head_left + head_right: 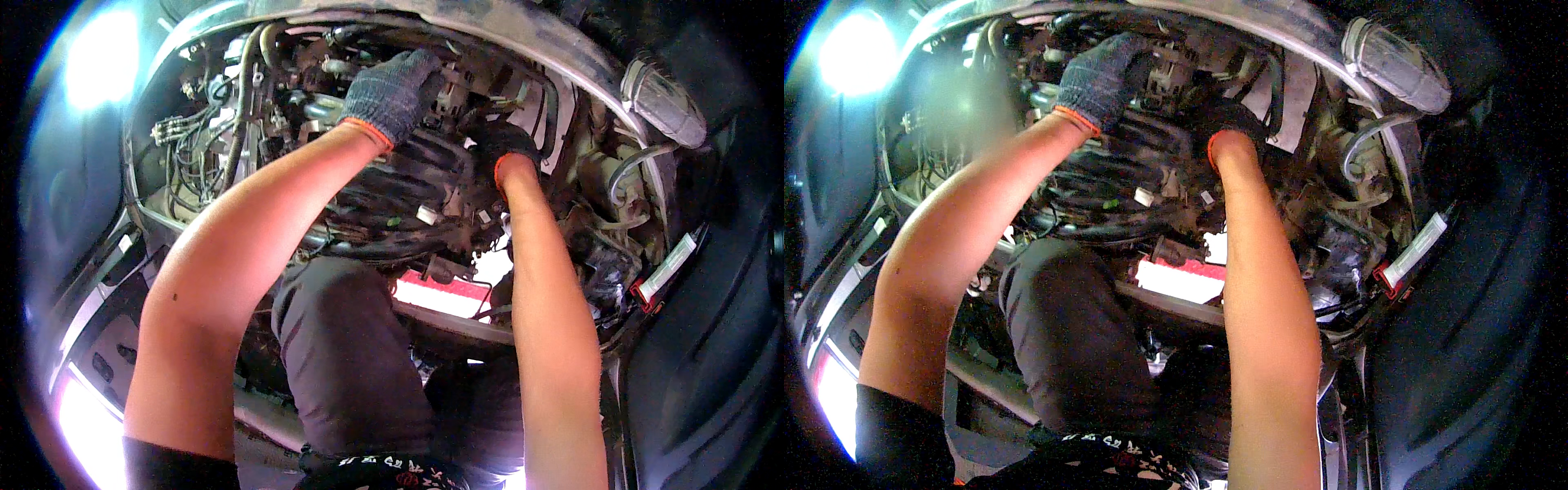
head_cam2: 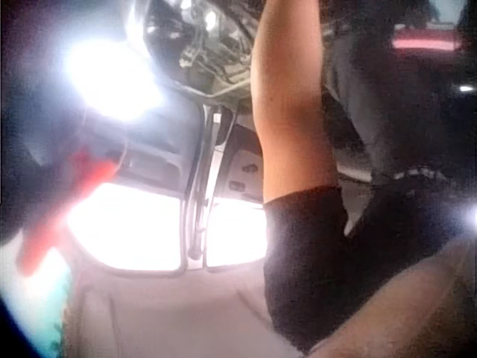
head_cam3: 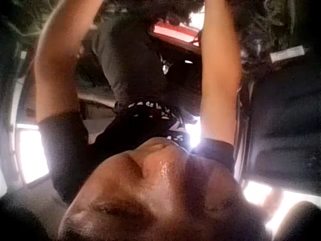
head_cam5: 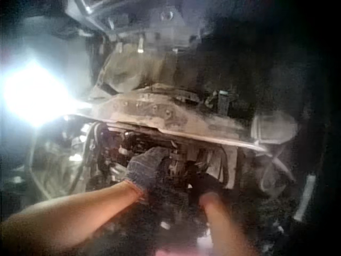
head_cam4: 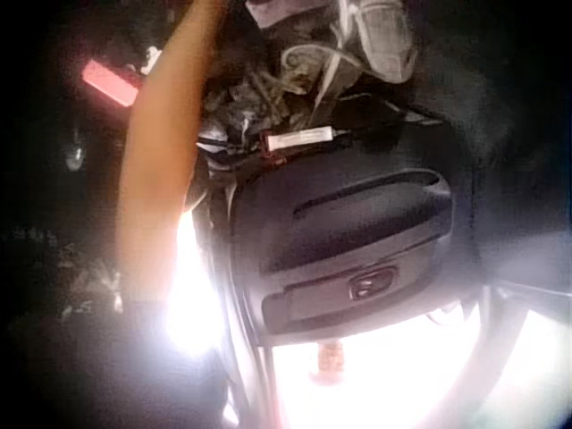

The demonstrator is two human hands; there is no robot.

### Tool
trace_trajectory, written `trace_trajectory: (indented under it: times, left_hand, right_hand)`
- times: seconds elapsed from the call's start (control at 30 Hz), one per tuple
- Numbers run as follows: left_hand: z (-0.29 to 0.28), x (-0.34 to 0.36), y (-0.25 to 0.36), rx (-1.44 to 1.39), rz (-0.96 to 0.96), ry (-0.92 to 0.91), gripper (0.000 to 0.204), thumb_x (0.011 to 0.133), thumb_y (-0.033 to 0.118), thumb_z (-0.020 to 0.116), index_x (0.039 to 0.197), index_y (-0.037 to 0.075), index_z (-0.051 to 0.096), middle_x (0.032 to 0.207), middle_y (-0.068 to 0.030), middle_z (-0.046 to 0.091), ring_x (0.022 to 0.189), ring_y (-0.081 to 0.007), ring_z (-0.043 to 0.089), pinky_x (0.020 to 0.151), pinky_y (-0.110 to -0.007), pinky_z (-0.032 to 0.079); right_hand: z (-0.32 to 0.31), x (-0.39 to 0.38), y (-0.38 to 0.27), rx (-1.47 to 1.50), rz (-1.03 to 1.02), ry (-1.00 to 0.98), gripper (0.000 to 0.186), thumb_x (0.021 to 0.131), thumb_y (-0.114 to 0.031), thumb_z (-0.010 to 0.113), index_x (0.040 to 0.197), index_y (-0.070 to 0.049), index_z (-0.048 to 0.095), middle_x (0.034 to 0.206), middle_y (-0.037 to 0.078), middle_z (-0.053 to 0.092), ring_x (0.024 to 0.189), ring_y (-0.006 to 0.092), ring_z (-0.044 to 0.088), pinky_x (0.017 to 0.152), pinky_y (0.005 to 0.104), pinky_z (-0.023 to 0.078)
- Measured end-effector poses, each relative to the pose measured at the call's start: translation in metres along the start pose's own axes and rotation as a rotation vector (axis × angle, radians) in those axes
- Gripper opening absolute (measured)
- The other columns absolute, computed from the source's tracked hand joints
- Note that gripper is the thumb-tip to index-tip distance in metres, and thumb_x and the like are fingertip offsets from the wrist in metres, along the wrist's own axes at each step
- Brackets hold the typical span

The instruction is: The person sits on the floor of a car with the hood open and uses a wrench to loosen and remove bolts from the engine. They then use their hands to manipulate and remove engine components, including hoses and metal parts.

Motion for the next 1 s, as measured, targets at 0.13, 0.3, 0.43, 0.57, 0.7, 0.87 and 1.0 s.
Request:
trace_trajectory:
  times: [0.13,0.3,0.43,0.57,0.7,0.87,1.0]
  left_hand:
    - [-0.002,-0.008,-0.006,0.022,-0.01,-0.041,0.025,0.091,0.028,0.062,0.108,0.01,0.066,0.108,-0.015,0.067,0.1,-0.0369,0.065,0.085,-0.046,0.053]
    - [0.0,-0.005,-0.003,-0.01,0.045,-0.02,0.024,0.092,0.027,0.062,0.107,0.008,0.067,0.109,-0.0163,0.066,0.101,-0.038,0.063,0.086,-0.047,0.052]
    - [-0.004,-0.003,-0.001,0.003,0.006,-0.058,0.025,0.093,0.027,0.06,0.108,0.008,0.066,0.109,-0.0169,0.066,0.101,-0.0387,0.063,0.085,-0.048,0.052]
    - [-0.006,-0.001,0.001,0.0,-0.019,-0.07,0.025,0.094,0.028,0.059,0.108,0.008,0.066,0.109,-0.0169,0.065,0.1,-0.0389,0.063,0.084,-0.048,0.052]
    - [-0.004,-0.004,-0.004,-0.02,0.018,-0.021,0.025,0.093,0.028,0.06,0.107,0.008,0.066,0.109,-0.0165,0.065,0.098,-0.0387,0.063,0.083,-0.047,0.052]
    - [-0.004,-0.003,-0.003,-0.056,0.0,-0.088,0.025,0.093,0.028,0.061,0.107,0.008,0.066,0.107,-0.0165,0.065,0.097,-0.0389,0.063,0.083,-0.047,0.052]
    - [-0.004,0.0,0.002,-0.047,0.09,-0.055,0.024,0.092,0.026,0.062,0.108,0.009,0.066,0.106,-0.0163,0.065,0.1,-0.0392,0.062,0.085,-0.048,0.052]
  right_hand:
    - [-0.012,-0.013,-0.02,0.063,-0.24,0.161,0.033,0.093,-0.026,0.052,0.118,-0.009,0.067,0.12,0.018,0.066,0.11,0.0396,0.063,0.09,0.0469,0.051]
    - [-0.022,-0.022,-0.029,0.214,0.022,0.104,0.031,0.084,-0.019,0.059,0.112,-0.018,0.073,0.125,0.009,0.065,0.115,0.0305,0.06,0.1,0.0387,0.048]
    - [-0.022,-0.019,-0.02,-0.03,-0.312,0.157,0.033,0.089,-0.02,0.053,0.117,-0.011,0.068,0.121,0.016,0.066,0.107,0.0362,0.064,0.089,0.0438,0.053]
    - [-0.025,-0.015,-0.026,-0.1,-0.346,0.127,0.033,0.089,-0.021,0.054,0.116,-0.011,0.069,0.123,0.017,0.065,0.11,0.036,0.064,0.091,0.043,0.053]
    - [-0.037,-0.026,-0.036,-0.004,-0.252,0.148,0.034,0.085,-0.02,0.062,0.117,-0.012,0.07,0.123,0.014,0.065,0.114,0.0321,0.062,0.098,0.0389,0.049]
    - [-0.036,-0.048,-0.032,0.496,0.217,0.25,0.031,0.086,-0.014,0.063,0.116,-0.008,0.069,0.12,0.015,0.067,0.111,0.034,0.064,0.095,0.0395,0.05]
    - [-0.017,-0.06,-0.015,0.626,0.213,0.495,0.03,0.082,-0.011,0.068,0.112,-0.007,0.07,0.117,0.013,0.069,0.108,0.0324,0.066,0.094,0.0379,0.05]
Point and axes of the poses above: each hand's wrist, its own x-axis towards the middle knuckle, its own z-axis out of the palm, y = z × x, the point moved 2 cm from there along x, towards the middle knuckle
